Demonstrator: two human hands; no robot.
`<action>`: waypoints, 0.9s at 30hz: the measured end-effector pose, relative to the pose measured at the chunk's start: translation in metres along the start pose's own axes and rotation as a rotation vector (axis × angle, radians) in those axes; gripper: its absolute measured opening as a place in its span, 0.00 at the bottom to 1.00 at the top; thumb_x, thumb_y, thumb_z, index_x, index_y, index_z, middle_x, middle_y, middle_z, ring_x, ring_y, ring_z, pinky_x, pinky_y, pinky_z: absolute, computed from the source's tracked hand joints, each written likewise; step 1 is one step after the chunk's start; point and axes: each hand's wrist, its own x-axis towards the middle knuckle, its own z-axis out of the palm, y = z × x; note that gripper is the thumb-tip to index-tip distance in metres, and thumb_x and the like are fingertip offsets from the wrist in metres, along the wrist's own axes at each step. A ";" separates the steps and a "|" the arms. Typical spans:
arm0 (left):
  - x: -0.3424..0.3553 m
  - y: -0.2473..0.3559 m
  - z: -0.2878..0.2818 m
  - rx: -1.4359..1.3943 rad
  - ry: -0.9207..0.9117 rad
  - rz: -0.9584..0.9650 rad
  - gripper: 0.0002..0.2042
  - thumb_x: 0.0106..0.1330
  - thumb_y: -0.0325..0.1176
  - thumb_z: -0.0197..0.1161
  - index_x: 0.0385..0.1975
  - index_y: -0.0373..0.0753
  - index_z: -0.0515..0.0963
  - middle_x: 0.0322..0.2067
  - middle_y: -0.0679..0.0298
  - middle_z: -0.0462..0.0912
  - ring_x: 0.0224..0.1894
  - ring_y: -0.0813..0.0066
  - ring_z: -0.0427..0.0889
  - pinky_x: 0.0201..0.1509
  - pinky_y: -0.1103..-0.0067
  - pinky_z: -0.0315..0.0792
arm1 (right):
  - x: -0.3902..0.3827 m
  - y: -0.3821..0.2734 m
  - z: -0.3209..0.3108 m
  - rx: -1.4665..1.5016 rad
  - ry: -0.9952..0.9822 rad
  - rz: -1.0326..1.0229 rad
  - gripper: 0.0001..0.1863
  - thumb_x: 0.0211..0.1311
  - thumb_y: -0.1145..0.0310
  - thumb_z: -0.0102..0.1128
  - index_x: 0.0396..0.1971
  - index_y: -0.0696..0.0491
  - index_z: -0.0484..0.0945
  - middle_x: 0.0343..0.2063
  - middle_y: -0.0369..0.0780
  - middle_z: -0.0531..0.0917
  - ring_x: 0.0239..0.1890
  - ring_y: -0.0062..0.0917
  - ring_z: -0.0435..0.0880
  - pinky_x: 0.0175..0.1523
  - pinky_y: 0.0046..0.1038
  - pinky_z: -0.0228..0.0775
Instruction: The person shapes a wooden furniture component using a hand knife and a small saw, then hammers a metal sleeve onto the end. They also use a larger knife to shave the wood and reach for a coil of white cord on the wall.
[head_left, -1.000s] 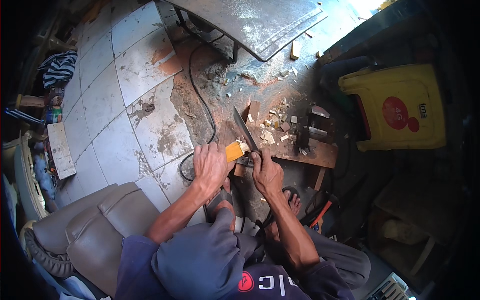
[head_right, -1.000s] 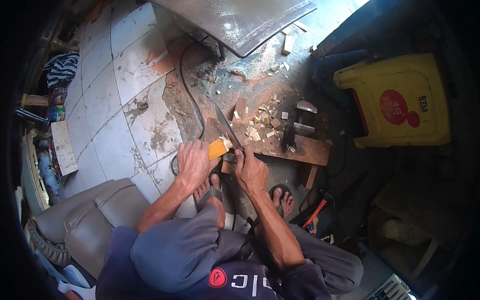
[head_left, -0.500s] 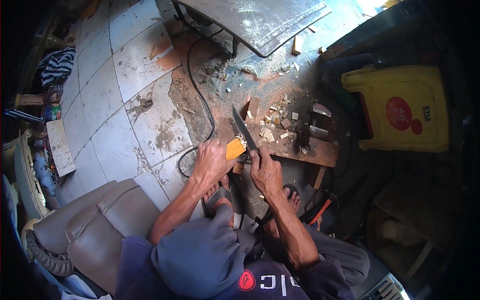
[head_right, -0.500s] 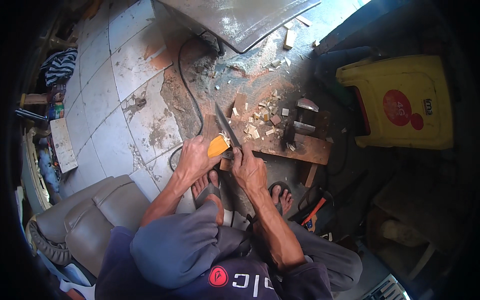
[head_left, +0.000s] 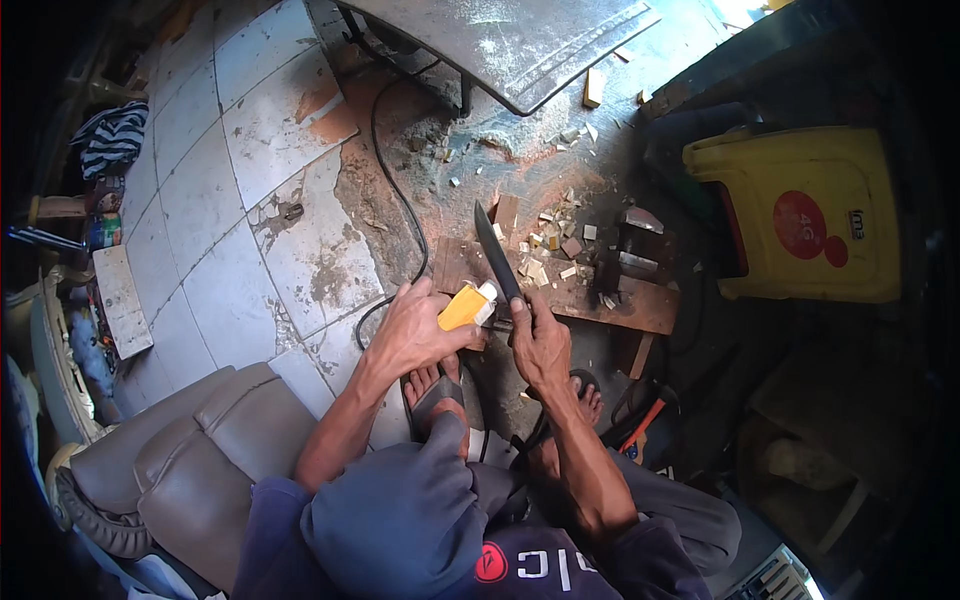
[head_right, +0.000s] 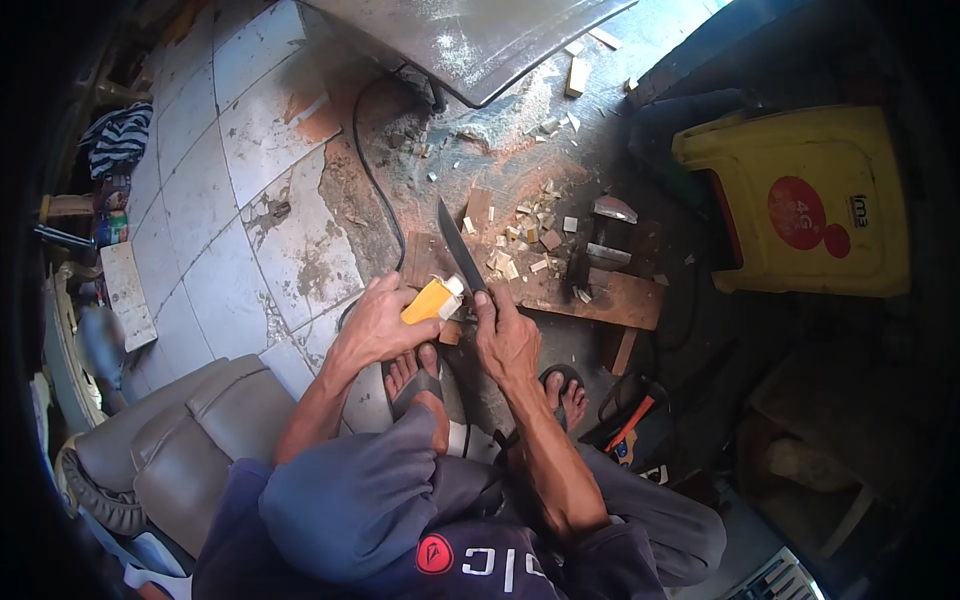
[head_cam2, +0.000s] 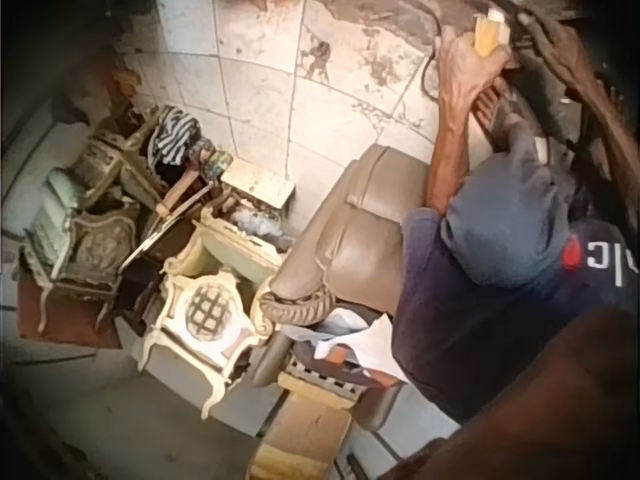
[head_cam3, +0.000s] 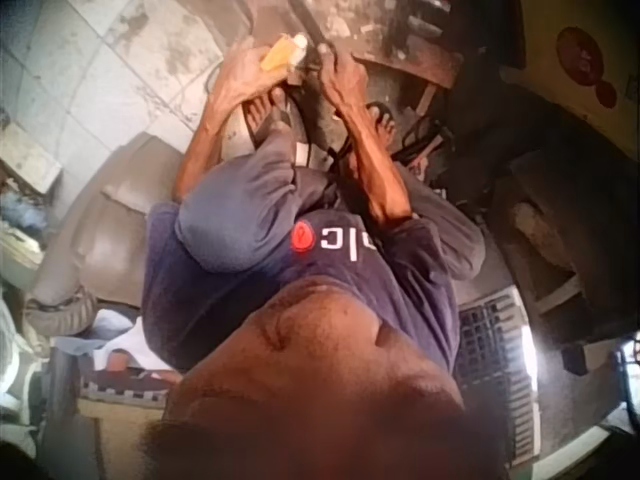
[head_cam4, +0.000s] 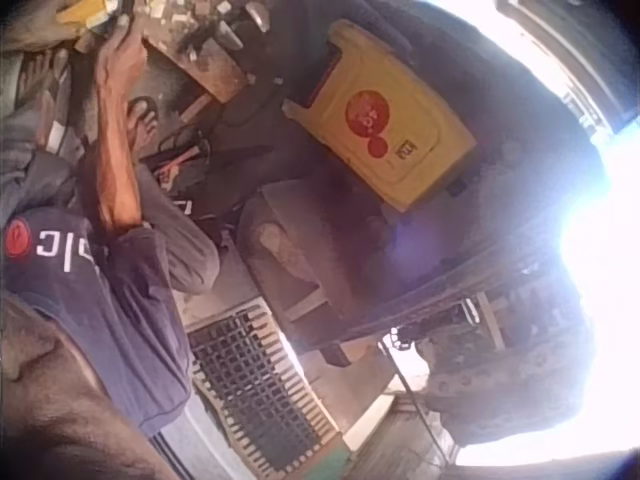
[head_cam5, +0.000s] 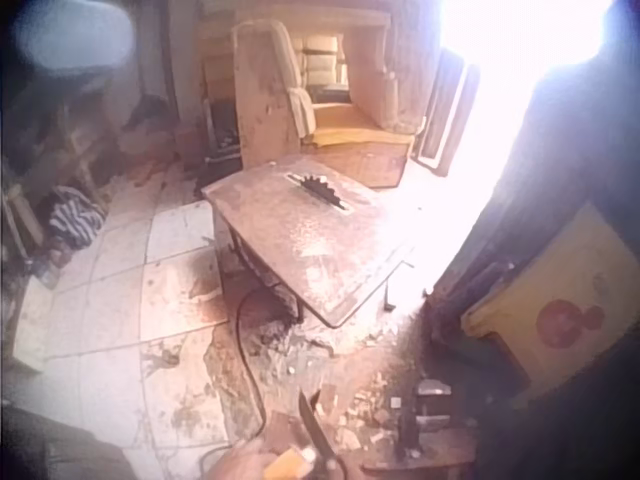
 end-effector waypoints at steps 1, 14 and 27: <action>0.000 -0.006 0.002 -0.044 -0.030 -0.010 0.25 0.58 0.53 0.71 0.43 0.35 0.87 0.35 0.49 0.81 0.45 0.52 0.76 0.54 0.64 0.71 | 0.002 -0.005 -0.002 -0.026 -0.018 0.006 0.17 0.78 0.50 0.50 0.48 0.47 0.77 0.25 0.54 0.84 0.35 0.59 0.85 0.40 0.54 0.73; 0.004 -0.016 0.016 -0.093 -0.036 0.001 0.27 0.62 0.56 0.69 0.41 0.34 0.87 0.34 0.49 0.84 0.43 0.52 0.76 0.53 0.64 0.71 | 0.011 0.004 0.008 -0.070 -0.048 -0.071 0.17 0.77 0.50 0.52 0.42 0.50 0.77 0.22 0.55 0.83 0.33 0.59 0.85 0.37 0.55 0.73; 0.001 -0.012 0.024 0.003 0.098 0.096 0.27 0.57 0.55 0.73 0.32 0.31 0.84 0.28 0.49 0.81 0.38 0.52 0.75 0.49 0.61 0.71 | 0.001 -0.011 0.001 -0.203 0.048 -0.080 0.15 0.78 0.52 0.51 0.43 0.48 0.78 0.22 0.54 0.84 0.31 0.58 0.85 0.36 0.56 0.74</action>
